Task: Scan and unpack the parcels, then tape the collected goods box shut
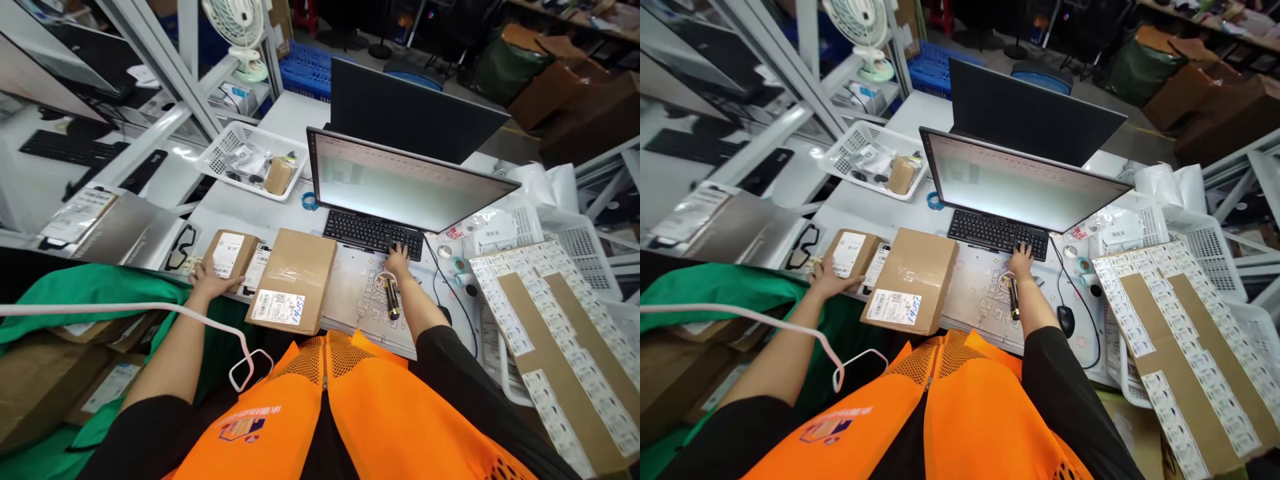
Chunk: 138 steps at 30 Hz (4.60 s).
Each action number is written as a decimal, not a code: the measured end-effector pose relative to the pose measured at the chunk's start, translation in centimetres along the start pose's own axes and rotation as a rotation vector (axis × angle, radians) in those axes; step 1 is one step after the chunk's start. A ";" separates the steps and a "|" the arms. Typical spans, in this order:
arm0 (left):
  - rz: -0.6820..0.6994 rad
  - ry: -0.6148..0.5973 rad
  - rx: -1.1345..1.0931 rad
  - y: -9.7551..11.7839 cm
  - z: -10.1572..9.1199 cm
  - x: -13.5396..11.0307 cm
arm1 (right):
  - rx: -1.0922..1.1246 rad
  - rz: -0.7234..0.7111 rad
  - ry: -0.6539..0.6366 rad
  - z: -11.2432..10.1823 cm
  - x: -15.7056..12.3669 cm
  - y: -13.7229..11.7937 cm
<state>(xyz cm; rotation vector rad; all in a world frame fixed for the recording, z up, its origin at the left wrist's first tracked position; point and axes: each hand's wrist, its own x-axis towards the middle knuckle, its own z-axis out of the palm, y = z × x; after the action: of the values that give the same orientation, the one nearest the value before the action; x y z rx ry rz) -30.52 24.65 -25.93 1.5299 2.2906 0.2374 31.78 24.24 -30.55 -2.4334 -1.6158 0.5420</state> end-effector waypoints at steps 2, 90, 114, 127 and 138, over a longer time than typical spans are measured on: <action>-0.022 -0.003 -0.006 0.4 0.0 0.9 | 0.002 -0.020 0.039 -0.3 -0.4 0.4; 0.826 -0.421 -0.150 26.6 9.2 -22.1 | 0.069 0.052 -0.071 -5.3 -1.3 3.6; 0.780 -0.454 0.253 24.2 11.5 -25.0 | -0.013 0.012 -0.206 -2.4 -4.4 3.3; 0.659 -0.363 0.332 25.4 12.7 -26.5 | -0.081 0.021 -0.188 -2.7 -1.5 1.5; 0.676 -0.353 0.351 25.2 12.9 -26.4 | -0.123 -0.103 -0.067 -2.4 -2.0 1.4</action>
<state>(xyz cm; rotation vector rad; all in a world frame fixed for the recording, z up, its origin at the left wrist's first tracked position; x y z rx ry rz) 5.06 9.52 -23.52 2.2763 1.5372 -0.2624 33.25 21.98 -28.47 -2.4241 -1.8413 0.5280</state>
